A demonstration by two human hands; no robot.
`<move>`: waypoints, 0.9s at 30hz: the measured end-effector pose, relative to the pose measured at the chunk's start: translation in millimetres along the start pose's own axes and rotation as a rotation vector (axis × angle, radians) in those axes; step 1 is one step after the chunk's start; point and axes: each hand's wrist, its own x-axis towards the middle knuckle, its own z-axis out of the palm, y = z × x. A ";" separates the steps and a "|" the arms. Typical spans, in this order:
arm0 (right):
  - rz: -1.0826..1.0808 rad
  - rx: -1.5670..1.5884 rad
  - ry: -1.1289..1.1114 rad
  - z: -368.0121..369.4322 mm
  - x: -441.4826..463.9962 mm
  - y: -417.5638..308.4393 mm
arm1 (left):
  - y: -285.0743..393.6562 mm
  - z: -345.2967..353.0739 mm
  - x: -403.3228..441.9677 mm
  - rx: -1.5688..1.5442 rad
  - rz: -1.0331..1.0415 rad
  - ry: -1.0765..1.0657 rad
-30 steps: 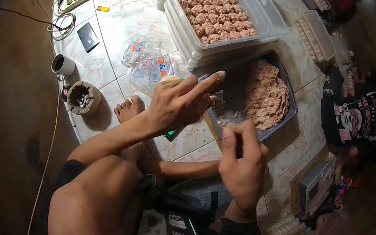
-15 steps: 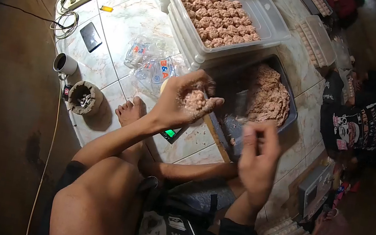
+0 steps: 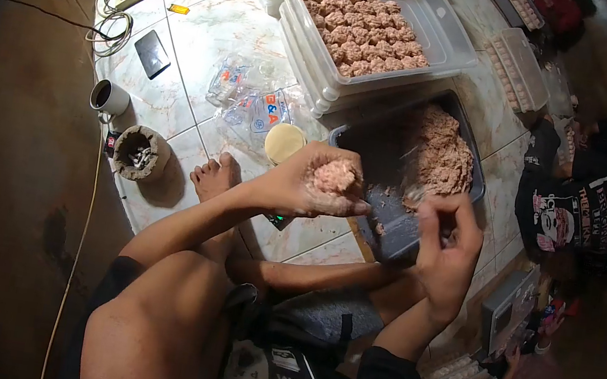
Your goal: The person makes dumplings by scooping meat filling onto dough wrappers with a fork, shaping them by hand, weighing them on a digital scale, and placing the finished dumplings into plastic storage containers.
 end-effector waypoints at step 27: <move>-0.188 -0.223 -0.292 17.2 -10.5 -36.9 | -2.1 -3.6 -4.0 0.702 0.381 0.101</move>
